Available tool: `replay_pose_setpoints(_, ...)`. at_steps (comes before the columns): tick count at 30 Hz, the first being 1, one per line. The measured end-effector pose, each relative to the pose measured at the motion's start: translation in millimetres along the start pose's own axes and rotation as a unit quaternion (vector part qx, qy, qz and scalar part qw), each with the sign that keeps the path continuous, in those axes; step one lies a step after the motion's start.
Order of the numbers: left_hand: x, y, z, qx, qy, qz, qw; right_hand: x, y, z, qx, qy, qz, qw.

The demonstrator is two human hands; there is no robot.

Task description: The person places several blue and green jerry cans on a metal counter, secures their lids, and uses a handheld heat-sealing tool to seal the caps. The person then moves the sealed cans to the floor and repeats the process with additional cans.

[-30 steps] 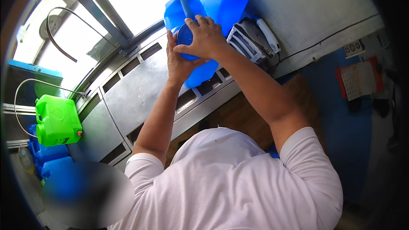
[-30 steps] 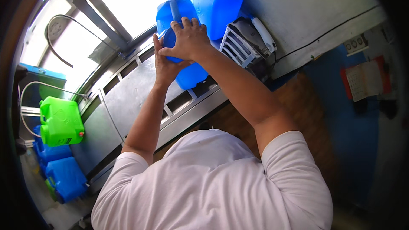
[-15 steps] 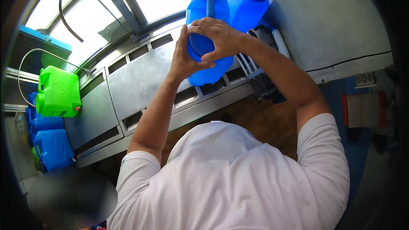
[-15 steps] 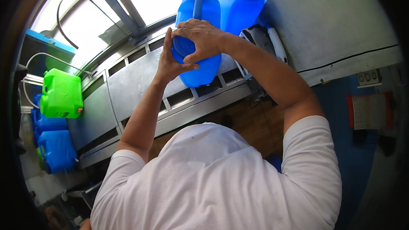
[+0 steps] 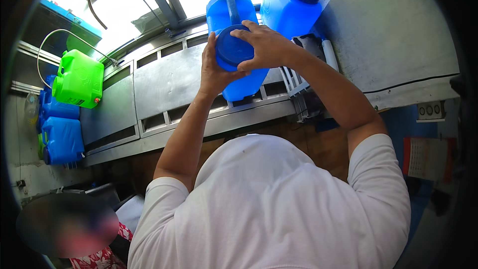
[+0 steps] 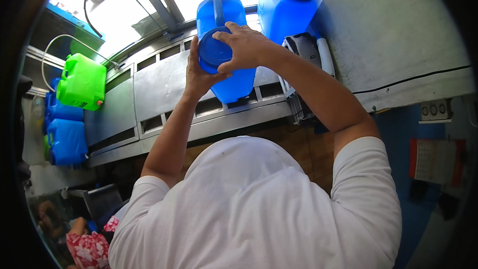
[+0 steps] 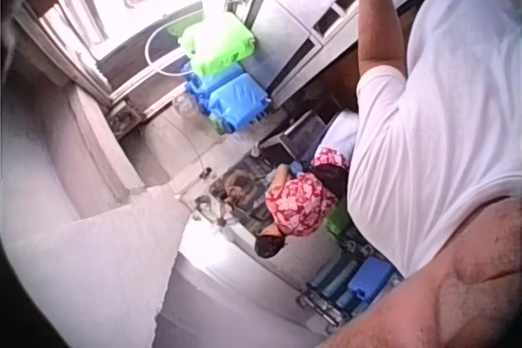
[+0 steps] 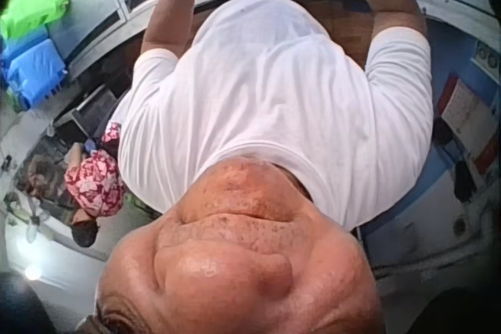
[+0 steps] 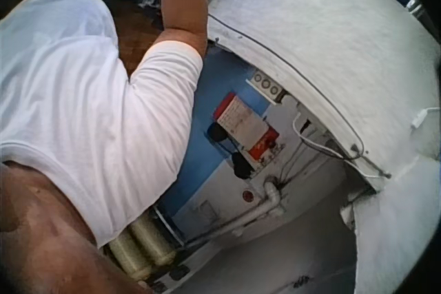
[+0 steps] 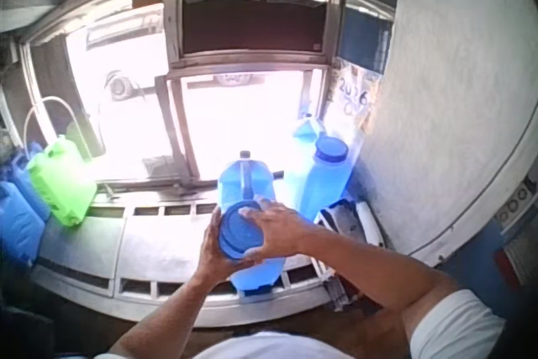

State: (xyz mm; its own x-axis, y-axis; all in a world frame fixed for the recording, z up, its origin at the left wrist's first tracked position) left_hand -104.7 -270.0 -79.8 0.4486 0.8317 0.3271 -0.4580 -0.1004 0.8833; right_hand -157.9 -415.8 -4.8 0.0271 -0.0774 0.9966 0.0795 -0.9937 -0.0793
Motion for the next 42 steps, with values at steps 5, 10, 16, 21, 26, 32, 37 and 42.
replay_pose_setpoints(5,-8.8,5.1,-10.7,-0.038,0.019,0.021,0.999,-0.2,6.6,-8.2,0.094,0.006,0.012,0.995)
replay_pose_setpoints(10,-11.3,7.5,-13.2,-0.025,-0.001,0.019,1.0,-0.3,8.8,-8.5,0.132,-0.011,0.014,0.991)
replay_pose_setpoints(16,-17.3,10.0,-15.3,-0.013,0.01,0.023,1.0,2.7,11.9,-8.7,0.101,-0.031,0.024,0.994)
replay_pose_setpoints(21,-22.4,8.1,-14.6,-0.001,0.007,-0.009,1.0,0.6,0.2,-0.9,-0.01,-0.028,-0.008,1.0)
replay_pose_setpoints(26,-25.7,7.6,-3.5,0.012,-0.007,0.0,1.0,7.5,12.8,12.1,0.06,-0.042,0.039,0.997)
replay_pose_setpoints(32,-27.8,2.2,5.8,0.009,0.007,0.019,1.0,9.1,11.8,19.8,0.074,-0.055,0.004,0.996)
replay_pose_setpoints(37,-28.8,6.7,6.7,0.004,0.012,0.048,0.999,3.2,16.4,19.2,0.057,-0.022,-0.016,0.998)
replay_pose_setpoints(42,-28.6,8.9,7.0,0.031,-0.006,-0.009,0.999,3.8,20.1,18.2,0.04,-0.031,-0.02,0.999)
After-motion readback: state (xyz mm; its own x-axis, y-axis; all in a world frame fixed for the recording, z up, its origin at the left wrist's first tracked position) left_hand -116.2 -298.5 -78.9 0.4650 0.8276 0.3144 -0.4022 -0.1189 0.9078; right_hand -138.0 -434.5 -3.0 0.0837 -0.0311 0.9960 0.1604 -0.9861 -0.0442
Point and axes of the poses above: each hand's wrist, its own z-axis towards the middle knuckle, its own x-axis out of the back of the hand, y = z × x, the point moved 6 cm from there along z, towards the middle knuckle, and after that the axes turned 10 degrees about -z, right-handed, at the moved point
